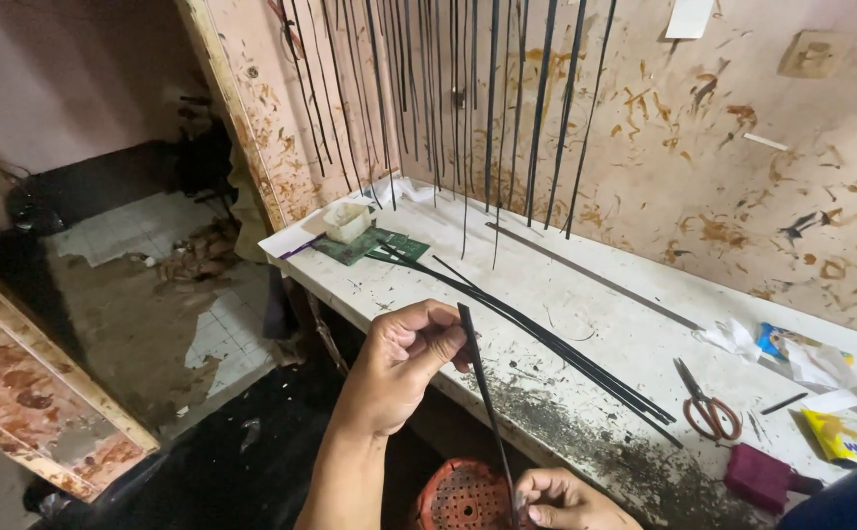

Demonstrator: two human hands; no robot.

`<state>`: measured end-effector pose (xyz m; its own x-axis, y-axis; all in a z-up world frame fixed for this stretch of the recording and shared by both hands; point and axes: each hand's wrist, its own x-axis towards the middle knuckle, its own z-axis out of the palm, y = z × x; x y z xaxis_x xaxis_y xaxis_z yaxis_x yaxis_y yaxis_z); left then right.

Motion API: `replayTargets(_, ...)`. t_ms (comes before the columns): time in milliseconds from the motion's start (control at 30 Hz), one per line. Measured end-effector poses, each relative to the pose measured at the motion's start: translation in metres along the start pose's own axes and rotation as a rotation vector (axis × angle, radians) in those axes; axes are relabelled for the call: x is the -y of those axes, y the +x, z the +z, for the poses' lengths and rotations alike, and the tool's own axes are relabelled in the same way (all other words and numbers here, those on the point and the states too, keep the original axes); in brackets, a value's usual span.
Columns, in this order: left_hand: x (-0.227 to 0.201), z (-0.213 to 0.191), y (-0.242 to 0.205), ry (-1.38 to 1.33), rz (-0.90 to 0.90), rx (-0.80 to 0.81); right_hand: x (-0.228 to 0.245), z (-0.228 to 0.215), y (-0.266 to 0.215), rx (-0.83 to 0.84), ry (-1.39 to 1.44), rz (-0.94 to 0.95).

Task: Hanging long black cords on a line with clothespins and then assembling small parts onto the ends of the cords.

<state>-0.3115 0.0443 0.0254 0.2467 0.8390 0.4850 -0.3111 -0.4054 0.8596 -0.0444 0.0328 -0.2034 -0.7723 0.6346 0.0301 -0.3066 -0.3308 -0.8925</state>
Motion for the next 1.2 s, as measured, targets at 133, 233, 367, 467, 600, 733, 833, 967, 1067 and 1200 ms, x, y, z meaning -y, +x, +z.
replayTargets(133,-0.004,-0.002,-0.001,-0.024,0.016,0.013,-0.001,0.005,-0.003,0.002,-0.010,0.077)
replayTargets(233,-0.009,-0.005,-0.001,-0.031,0.045,0.017,-0.006,0.004,-0.005,-0.040,-0.035,0.085)
replayTargets(367,-0.008,-0.013,-0.003,-0.015,0.062,-0.039,-0.004,0.013,-0.007,-0.027,-0.043,0.048)
replayTargets(467,-0.017,-0.018,-0.004,0.043,0.076,-0.055,-0.017,0.003,-0.011,-0.049,0.019,0.131)
replayTargets(600,-0.021,-0.028,-0.004,0.134,0.102,-0.081,-0.038,-0.006,-0.016,-0.191,0.189,0.219)
replayTargets(733,-0.031,-0.031,-0.004,0.097,0.119,-0.107,-0.027,0.016,-0.015,-0.182,0.199,0.168)
replayTargets(833,-0.037,-0.033,-0.005,0.112,0.141,-0.103,-0.016,0.017,-0.010,-0.192,-0.043,0.047)
replayTargets(967,-0.049,-0.037,-0.013,0.238,0.136,-0.137,-0.014,-0.005,-0.012,-0.327,-0.379,-0.050)
replayTargets(1067,-0.056,-0.042,-0.022,0.362,0.152,-0.060,0.012,0.005,-0.015,-0.356,-0.503,-0.125)
replayTargets(1200,-0.063,-0.039,-0.035,0.498,0.212,0.002,0.047,0.016,-0.021,-0.408,-0.534,-0.013)
